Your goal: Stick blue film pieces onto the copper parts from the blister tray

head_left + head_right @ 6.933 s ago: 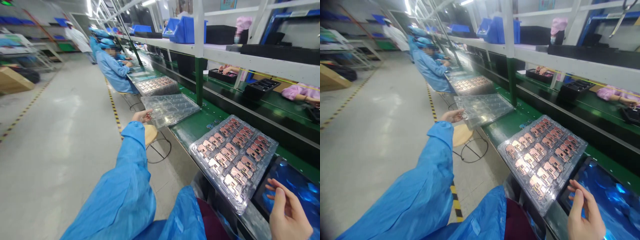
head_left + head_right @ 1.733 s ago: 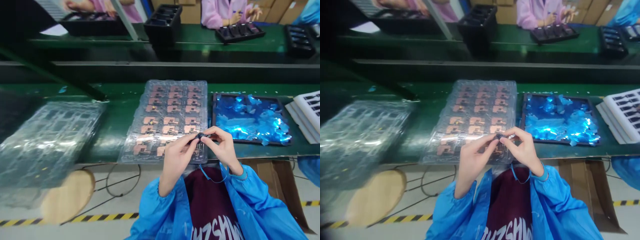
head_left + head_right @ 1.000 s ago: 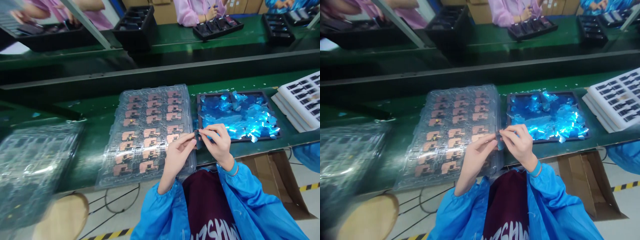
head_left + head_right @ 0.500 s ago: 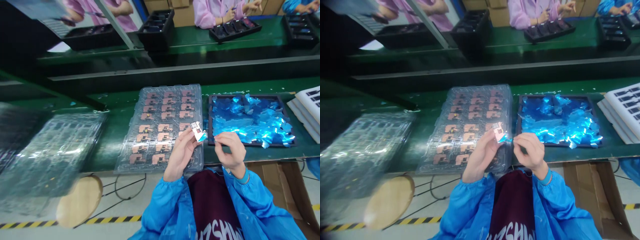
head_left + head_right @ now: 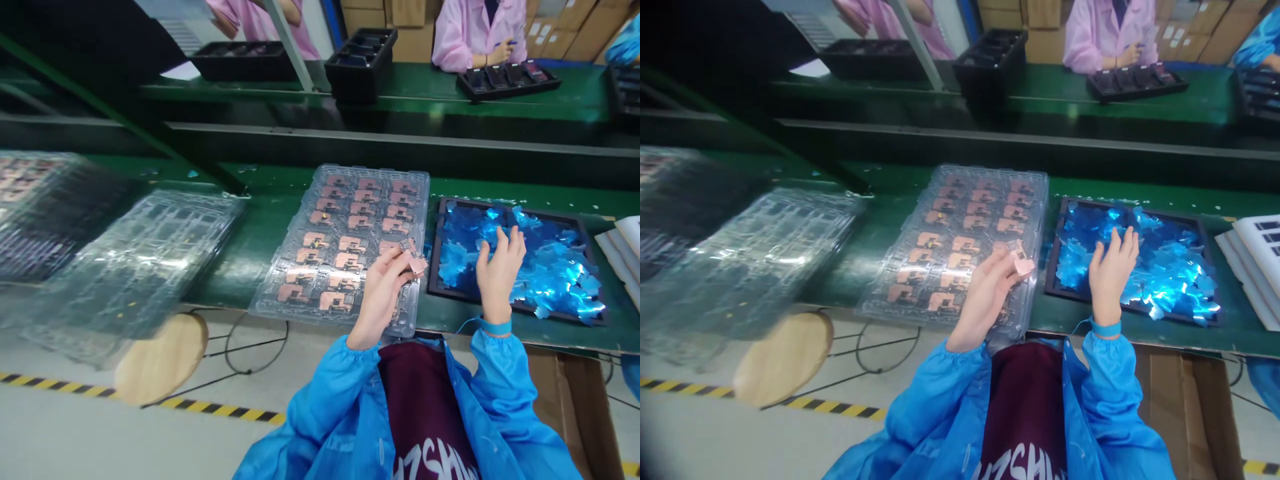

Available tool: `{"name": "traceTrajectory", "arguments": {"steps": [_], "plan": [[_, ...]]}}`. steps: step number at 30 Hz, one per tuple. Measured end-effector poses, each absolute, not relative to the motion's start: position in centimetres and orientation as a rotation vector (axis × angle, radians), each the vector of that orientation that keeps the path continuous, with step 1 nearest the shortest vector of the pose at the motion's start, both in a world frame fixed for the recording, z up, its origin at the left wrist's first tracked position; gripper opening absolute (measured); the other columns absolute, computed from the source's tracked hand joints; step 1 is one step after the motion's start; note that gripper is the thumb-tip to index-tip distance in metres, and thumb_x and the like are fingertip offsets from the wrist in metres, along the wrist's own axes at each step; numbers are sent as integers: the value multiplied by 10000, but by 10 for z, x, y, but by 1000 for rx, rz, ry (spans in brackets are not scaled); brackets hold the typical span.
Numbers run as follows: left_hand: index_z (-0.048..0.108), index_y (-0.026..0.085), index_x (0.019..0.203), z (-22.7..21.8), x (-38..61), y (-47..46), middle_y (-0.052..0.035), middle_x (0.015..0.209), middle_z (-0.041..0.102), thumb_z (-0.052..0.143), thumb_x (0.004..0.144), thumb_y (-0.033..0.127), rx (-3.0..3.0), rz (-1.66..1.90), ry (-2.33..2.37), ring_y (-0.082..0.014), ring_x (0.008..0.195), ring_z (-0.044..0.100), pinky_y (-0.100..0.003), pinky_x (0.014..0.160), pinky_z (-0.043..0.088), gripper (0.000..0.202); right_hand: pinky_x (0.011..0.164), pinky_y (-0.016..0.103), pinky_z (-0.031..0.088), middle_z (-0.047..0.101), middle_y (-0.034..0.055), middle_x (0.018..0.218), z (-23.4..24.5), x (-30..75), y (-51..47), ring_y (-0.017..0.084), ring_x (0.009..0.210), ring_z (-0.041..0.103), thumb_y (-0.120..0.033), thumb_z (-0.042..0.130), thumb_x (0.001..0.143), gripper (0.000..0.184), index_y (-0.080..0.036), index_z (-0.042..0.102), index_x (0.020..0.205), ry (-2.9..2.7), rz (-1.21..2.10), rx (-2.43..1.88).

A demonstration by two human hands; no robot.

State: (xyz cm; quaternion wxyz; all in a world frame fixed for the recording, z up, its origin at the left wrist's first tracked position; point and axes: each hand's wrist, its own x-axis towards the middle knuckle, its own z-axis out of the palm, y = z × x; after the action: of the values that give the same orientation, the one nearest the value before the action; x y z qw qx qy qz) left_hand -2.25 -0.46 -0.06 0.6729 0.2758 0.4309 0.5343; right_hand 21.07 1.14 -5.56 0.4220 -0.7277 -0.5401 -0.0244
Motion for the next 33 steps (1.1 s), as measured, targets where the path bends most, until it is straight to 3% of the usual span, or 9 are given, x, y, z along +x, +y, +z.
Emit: {"name": "traceTrajectory", "arguments": {"steps": [2,5,7,9,12,18,22,26,33], "plan": [[740,166,992,-1,-22,-4,-75,1024,764,899,821,400,618,1217,982,-204,910,749,-331,830,639,331,1219,685,417,528,223,1613,-44,185,3,382,1547,446,-382,539,1078,387,-199,636,1405,-1400,78,-1644],[731,170,967,-3,-21,-6,-55,948,762,905,811,401,634,1257,976,-197,852,766,-319,807,644,329,895,441,646,751,140,1281,-23,142,-16,286,1182,722,-448,633,1048,384,-232,667,1363,-1480,585,-1404],[724,171,969,-4,-21,-9,-54,919,765,896,826,411,663,1278,964,-205,837,780,-326,808,650,328,711,330,635,788,86,1074,-15,121,-26,234,948,755,-458,708,1005,315,-223,719,1215,-1485,772,-1359],[723,171,973,-3,-22,-12,-65,948,781,888,842,426,708,1302,987,-218,866,790,-338,830,654,331,659,292,617,783,60,984,-12,111,-32,207,851,741,-441,731,995,232,-218,738,1061,-1459,790,-1357],[742,174,947,4,-34,-17,-60,933,788,879,855,414,817,1330,1097,-219,865,780,-346,842,652,292,714,317,635,792,60,982,-12,110,-36,204,842,749,-398,634,1066,221,-223,766,1041,-1499,792,-1297],[842,239,1012,28,-94,-30,-56,1057,778,728,977,245,1469,1187,1297,-230,1008,733,-364,931,603,120,799,380,662,802,101,1210,-13,125,-46,226,973,783,-385,579,1099,300,-252,763,1296,-1483,816,-1257],[829,287,1187,21,-115,-34,-65,1082,767,567,1071,206,1923,758,1143,-247,1029,700,-406,949,568,297,730,365,672,809,113,1183,-15,130,-50,223,929,787,-421,592,1087,313,-239,776,1262,-1349,813,-1332],[812,238,1131,6,-109,-35,-84,1068,774,549,1096,214,2131,660,1126,-282,1057,654,-445,979,534,266,721,365,670,811,105,1168,-17,131,-52,224,917,785,-426,620,1072,295,-242,794,1223,-1358,823,-1361],[804,252,1228,13,-153,-38,-119,1347,740,624,1080,264,2179,967,1179,-287,1218,650,-447,1051,526,234,649,408,644,814,103,1076,-12,128,-49,258,804,776,-484,677,1017,297,-250,825,1123,-1374,694,-1448]]}}
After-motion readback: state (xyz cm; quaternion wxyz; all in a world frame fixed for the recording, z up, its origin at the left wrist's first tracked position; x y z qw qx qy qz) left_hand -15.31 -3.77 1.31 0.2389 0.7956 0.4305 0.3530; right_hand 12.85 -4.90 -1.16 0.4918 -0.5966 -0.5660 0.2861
